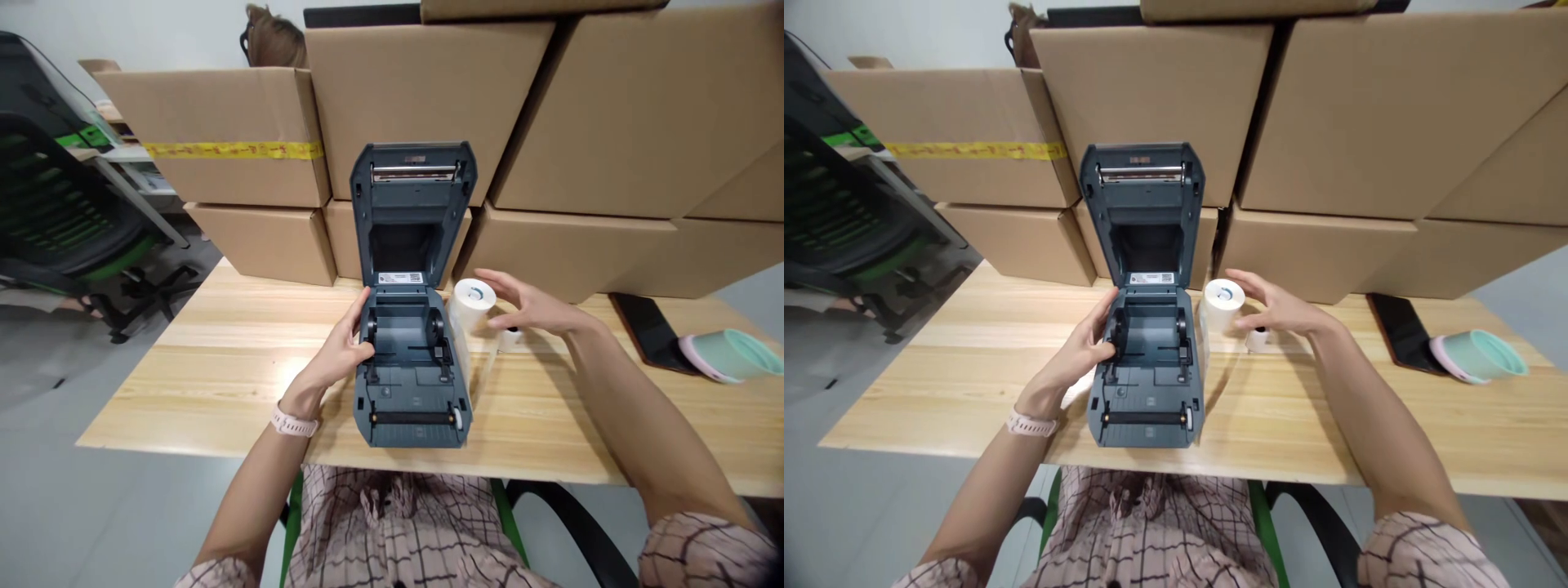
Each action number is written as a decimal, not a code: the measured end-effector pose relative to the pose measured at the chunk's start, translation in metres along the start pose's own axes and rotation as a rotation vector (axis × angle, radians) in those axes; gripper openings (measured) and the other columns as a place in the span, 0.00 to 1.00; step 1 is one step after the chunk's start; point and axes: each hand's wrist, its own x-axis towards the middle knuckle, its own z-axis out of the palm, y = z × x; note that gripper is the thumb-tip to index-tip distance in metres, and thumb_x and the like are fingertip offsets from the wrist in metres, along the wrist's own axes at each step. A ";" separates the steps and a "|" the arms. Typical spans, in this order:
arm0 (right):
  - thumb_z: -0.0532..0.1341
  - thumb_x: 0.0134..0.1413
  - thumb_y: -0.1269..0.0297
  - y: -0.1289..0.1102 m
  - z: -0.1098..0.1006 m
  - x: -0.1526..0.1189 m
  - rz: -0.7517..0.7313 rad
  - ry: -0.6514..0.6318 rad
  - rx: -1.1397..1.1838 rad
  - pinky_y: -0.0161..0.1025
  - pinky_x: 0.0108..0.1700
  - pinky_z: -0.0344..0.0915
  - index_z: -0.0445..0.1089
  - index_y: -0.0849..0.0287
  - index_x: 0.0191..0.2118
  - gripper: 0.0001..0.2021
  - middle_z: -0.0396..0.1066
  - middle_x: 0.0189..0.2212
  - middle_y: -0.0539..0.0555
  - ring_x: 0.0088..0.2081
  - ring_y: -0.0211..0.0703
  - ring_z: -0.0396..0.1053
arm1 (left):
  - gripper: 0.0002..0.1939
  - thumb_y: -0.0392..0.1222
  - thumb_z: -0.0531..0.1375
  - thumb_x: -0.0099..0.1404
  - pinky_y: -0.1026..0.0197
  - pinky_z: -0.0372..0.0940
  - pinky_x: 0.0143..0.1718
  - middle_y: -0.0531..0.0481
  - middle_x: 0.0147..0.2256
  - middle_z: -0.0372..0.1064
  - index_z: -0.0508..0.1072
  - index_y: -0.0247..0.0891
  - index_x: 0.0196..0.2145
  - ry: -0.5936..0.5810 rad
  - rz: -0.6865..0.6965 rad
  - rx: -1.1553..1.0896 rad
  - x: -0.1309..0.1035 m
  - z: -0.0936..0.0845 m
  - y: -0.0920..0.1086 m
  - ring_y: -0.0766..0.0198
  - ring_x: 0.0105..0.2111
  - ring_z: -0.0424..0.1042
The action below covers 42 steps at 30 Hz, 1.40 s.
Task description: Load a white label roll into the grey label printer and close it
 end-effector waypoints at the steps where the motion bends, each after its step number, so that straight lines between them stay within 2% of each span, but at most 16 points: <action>1: 0.78 0.40 0.53 -0.003 0.003 0.008 0.000 -0.007 -0.028 0.59 0.73 0.54 0.60 0.48 0.69 0.49 0.60 0.71 0.59 0.72 0.60 0.57 | 0.56 0.34 0.64 0.52 0.48 0.43 0.76 0.44 0.75 0.45 0.48 0.40 0.75 -0.005 0.005 -0.005 0.000 0.000 -0.001 0.46 0.75 0.44; 4: 0.79 0.35 0.53 -0.008 0.013 0.023 -0.008 0.021 -0.065 0.60 0.67 0.63 0.69 0.54 0.59 0.42 0.73 0.59 0.61 0.61 0.61 0.70 | 0.55 0.34 0.65 0.52 0.48 0.44 0.76 0.45 0.75 0.47 0.49 0.42 0.75 -0.011 0.011 -0.023 0.000 0.000 -0.003 0.46 0.75 0.45; 7: 0.78 0.34 0.48 -0.010 0.015 0.021 -0.028 0.063 -0.029 0.58 0.58 0.71 0.70 0.55 0.54 0.39 0.77 0.53 0.61 0.54 0.61 0.75 | 0.56 0.33 0.64 0.52 0.48 0.44 0.76 0.44 0.75 0.46 0.47 0.41 0.76 -0.002 0.008 -0.029 0.000 0.000 -0.004 0.46 0.75 0.46; 9: 0.75 0.37 0.40 -0.016 0.013 0.013 -0.094 0.086 0.058 0.54 0.51 0.74 0.68 0.53 0.55 0.39 0.78 0.51 0.62 0.51 0.61 0.77 | 0.58 0.32 0.63 0.50 0.48 0.44 0.76 0.42 0.75 0.45 0.45 0.38 0.76 0.001 -0.002 -0.030 0.000 0.001 -0.004 0.46 0.75 0.46; 12: 0.68 0.40 0.29 -0.041 0.016 0.005 -0.252 0.062 0.203 0.50 0.43 0.73 0.67 0.50 0.57 0.42 0.78 0.50 0.62 0.47 0.60 0.79 | 0.58 0.31 0.62 0.50 0.49 0.45 0.76 0.43 0.76 0.44 0.45 0.38 0.76 0.004 -0.009 -0.022 -0.001 0.001 -0.004 0.47 0.75 0.47; 14: 0.69 0.38 0.29 -0.069 0.027 0.007 -0.322 -0.006 0.189 0.49 0.42 0.73 0.67 0.50 0.56 0.43 0.78 0.50 0.61 0.46 0.57 0.79 | 0.57 0.30 0.62 0.50 0.49 0.44 0.76 0.44 0.76 0.43 0.46 0.40 0.76 0.000 -0.005 -0.017 -0.001 0.000 -0.003 0.48 0.75 0.46; 17: 0.74 0.39 0.41 -0.114 0.055 0.019 -0.343 -0.135 -0.091 0.44 0.43 0.72 0.70 0.53 0.53 0.36 0.78 0.49 0.57 0.45 0.53 0.77 | 0.58 0.32 0.63 0.51 0.49 0.44 0.76 0.44 0.76 0.43 0.45 0.40 0.76 -0.021 -0.005 -0.039 -0.001 0.000 -0.002 0.47 0.75 0.44; 20: 0.72 0.45 0.48 -0.140 0.086 0.034 -0.320 -0.248 -0.471 0.42 0.42 0.70 0.71 0.55 0.49 0.27 0.78 0.46 0.55 0.43 0.51 0.75 | 0.59 0.33 0.65 0.51 0.49 0.44 0.76 0.44 0.76 0.42 0.44 0.40 0.76 -0.038 -0.009 -0.063 0.000 0.000 -0.001 0.46 0.76 0.41; 24: 0.70 0.48 0.45 -0.140 0.114 0.052 -0.293 -0.307 -0.772 0.43 0.42 0.68 0.71 0.57 0.50 0.27 0.77 0.49 0.58 0.45 0.55 0.75 | 0.59 0.33 0.64 0.50 0.50 0.42 0.76 0.45 0.76 0.40 0.44 0.39 0.76 -0.041 -0.010 -0.065 0.000 -0.001 -0.001 0.47 0.77 0.38; 28: 0.69 0.51 0.44 -0.128 0.121 0.060 -0.235 -0.415 -0.858 0.48 0.46 0.70 0.72 0.59 0.54 0.30 0.76 0.52 0.61 0.50 0.61 0.76 | 0.59 0.31 0.62 0.49 0.50 0.40 0.76 0.46 0.76 0.41 0.45 0.39 0.76 -0.035 -0.020 -0.046 -0.001 -0.001 0.000 0.49 0.77 0.38; 31: 0.64 0.61 0.45 -0.122 0.118 0.044 -0.332 -0.379 -0.825 0.55 0.54 0.70 0.69 0.57 0.61 0.29 0.73 0.60 0.63 0.58 0.63 0.73 | 0.57 0.30 0.60 0.49 0.50 0.39 0.76 0.47 0.76 0.41 0.46 0.40 0.76 -0.031 -0.023 -0.049 -0.001 0.000 0.001 0.51 0.76 0.40; 33: 0.59 0.68 0.48 -0.119 0.118 0.020 -0.438 -0.274 -0.785 0.59 0.63 0.66 0.65 0.56 0.66 0.27 0.67 0.66 0.63 0.65 0.61 0.67 | 0.56 0.30 0.60 0.50 0.50 0.40 0.76 0.47 0.76 0.40 0.46 0.40 0.76 -0.022 -0.020 -0.065 -0.002 0.002 0.000 0.49 0.76 0.40; 35: 0.55 0.71 0.49 -0.117 0.120 -0.013 -0.480 -0.201 -0.762 0.61 0.68 0.62 0.63 0.52 0.68 0.26 0.62 0.70 0.59 0.69 0.58 0.61 | 0.56 0.31 0.61 0.50 0.48 0.43 0.76 0.47 0.76 0.41 0.47 0.40 0.76 -0.015 -0.018 -0.089 -0.002 0.003 -0.001 0.47 0.76 0.41; 38: 0.55 0.71 0.46 -0.111 0.129 -0.058 -0.472 -0.245 -0.759 0.58 0.68 0.64 0.63 0.45 0.69 0.26 0.61 0.71 0.51 0.71 0.54 0.60 | 0.55 0.31 0.62 0.51 0.48 0.47 0.75 0.45 0.76 0.45 0.49 0.39 0.75 -0.020 -0.007 -0.121 -0.002 0.005 -0.002 0.45 0.75 0.46; 40: 0.55 0.71 0.47 -0.105 0.137 -0.077 -0.499 -0.268 -0.769 0.57 0.68 0.65 0.65 0.45 0.68 0.25 0.62 0.70 0.50 0.72 0.54 0.59 | 0.54 0.32 0.62 0.51 0.48 0.47 0.75 0.44 0.75 0.47 0.50 0.38 0.75 -0.022 0.008 -0.122 -0.002 0.004 -0.002 0.46 0.75 0.48; 42: 0.54 0.72 0.49 -0.098 0.145 -0.085 -0.550 -0.224 -0.780 0.58 0.68 0.66 0.67 0.49 0.67 0.24 0.63 0.70 0.51 0.72 0.54 0.59 | 0.52 0.31 0.62 0.52 0.48 0.46 0.75 0.44 0.75 0.48 0.53 0.38 0.74 -0.017 0.026 -0.096 -0.002 0.004 -0.002 0.47 0.75 0.48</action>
